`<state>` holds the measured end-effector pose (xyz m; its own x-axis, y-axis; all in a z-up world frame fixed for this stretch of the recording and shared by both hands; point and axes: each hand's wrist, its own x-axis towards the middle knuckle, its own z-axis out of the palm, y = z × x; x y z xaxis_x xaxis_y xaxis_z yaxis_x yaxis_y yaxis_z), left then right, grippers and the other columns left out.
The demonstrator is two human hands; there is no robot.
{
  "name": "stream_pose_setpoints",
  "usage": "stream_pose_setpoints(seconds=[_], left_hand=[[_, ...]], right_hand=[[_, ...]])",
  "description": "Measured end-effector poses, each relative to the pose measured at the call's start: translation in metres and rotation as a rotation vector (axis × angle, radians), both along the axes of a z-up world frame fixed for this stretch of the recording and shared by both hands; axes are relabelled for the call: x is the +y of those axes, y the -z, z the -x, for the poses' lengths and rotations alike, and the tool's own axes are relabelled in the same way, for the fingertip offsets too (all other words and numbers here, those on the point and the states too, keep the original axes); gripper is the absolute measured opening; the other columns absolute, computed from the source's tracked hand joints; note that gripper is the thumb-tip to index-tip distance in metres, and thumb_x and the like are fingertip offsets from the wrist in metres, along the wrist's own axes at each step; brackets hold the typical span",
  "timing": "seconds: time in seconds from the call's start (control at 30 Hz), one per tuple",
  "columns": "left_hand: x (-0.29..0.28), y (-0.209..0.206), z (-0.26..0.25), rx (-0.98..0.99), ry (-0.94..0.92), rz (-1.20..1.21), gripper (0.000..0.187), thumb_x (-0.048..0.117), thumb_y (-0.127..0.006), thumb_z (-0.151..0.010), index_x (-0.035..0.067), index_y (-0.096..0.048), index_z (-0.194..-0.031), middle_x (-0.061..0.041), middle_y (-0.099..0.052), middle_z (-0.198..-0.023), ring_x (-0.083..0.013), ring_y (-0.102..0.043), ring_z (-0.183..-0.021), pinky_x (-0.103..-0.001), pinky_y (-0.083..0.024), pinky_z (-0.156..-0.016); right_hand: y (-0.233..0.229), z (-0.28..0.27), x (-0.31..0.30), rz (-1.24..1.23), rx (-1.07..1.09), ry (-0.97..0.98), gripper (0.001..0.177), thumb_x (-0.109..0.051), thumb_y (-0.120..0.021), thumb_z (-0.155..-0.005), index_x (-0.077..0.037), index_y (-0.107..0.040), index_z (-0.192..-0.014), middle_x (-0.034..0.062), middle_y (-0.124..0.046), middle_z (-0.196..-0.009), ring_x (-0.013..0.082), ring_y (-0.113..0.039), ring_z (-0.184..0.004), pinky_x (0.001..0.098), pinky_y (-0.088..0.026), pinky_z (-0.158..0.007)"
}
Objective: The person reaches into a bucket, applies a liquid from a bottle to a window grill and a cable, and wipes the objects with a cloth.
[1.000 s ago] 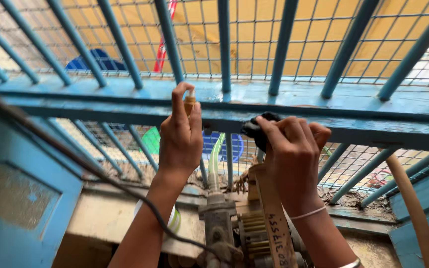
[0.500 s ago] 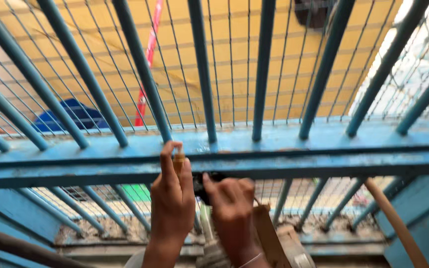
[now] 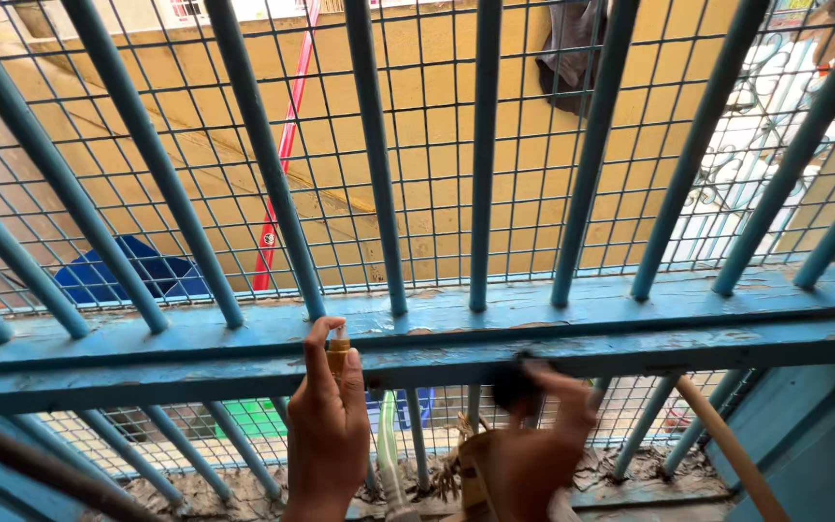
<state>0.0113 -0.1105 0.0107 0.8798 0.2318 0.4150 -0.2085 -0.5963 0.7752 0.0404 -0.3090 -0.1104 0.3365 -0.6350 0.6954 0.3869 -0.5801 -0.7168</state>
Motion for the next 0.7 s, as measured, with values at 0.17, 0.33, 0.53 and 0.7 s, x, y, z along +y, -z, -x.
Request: stream_pose_setpoints(seconds=[0.17, 0.33, 0.53, 0.7], left_hand=[[-0.009, 0.014, 0.005, -0.090, 0.005, 0.054, 0.038, 0.030, -0.036, -0.104, 0.024, -0.034, -0.141, -0.014, -0.070, -0.071, -0.0241, -0.076, -0.058, -0.039, -0.063, -0.052], [-0.017, 0.032, 0.015, -0.175, 0.093, 0.184, 0.038, 0.029, -0.035, -0.104, 0.024, -0.037, -0.142, -0.007, -0.062, -0.063, -0.0168, -0.060, -0.042, -0.034, -0.055, -0.036], [0.019, 0.042, 0.045, -0.298, 0.119, 0.394, 0.037, 0.030, -0.038, -0.105, 0.022, -0.039, -0.142, 0.000, -0.044, -0.051, -0.0097, -0.041, -0.033, -0.025, -0.039, -0.027], [0.035, 0.043, 0.075, -0.383, 0.018, 0.401, 0.038, 0.031, -0.038, -0.106, 0.020, -0.037, -0.142, 0.000, -0.047, -0.055, -0.0090, -0.043, -0.034, -0.024, -0.041, -0.027]], right_hand=[[0.007, 0.004, 0.003, 0.475, 0.103, -0.009, 0.023, -0.012, -0.075, -0.088, -0.016, -0.070, -0.110, 0.0030, -0.067, -0.090, 0.0195, -0.063, -0.094, 0.0410, -0.045, -0.097], [-0.017, 0.016, -0.152, 0.473, 0.222, 0.255, 0.012, -0.011, -0.067, -0.097, -0.009, -0.064, -0.109, 0.0084, -0.057, -0.098, 0.0253, -0.055, -0.094, 0.0431, -0.038, -0.090], [-0.020, 0.016, -0.114, 0.372, 0.141, 0.344, 0.027, -0.007, -0.064, -0.094, -0.011, -0.060, -0.121, 0.0107, -0.060, -0.116, 0.0297, -0.055, -0.117, 0.0441, -0.041, -0.105], [-0.021, 0.017, -0.104, 0.667, 0.090, 0.233, 0.026, -0.020, -0.074, -0.090, -0.016, -0.063, -0.113, 0.0099, -0.061, -0.093, 0.0250, -0.057, -0.088, 0.0419, -0.041, -0.085]])
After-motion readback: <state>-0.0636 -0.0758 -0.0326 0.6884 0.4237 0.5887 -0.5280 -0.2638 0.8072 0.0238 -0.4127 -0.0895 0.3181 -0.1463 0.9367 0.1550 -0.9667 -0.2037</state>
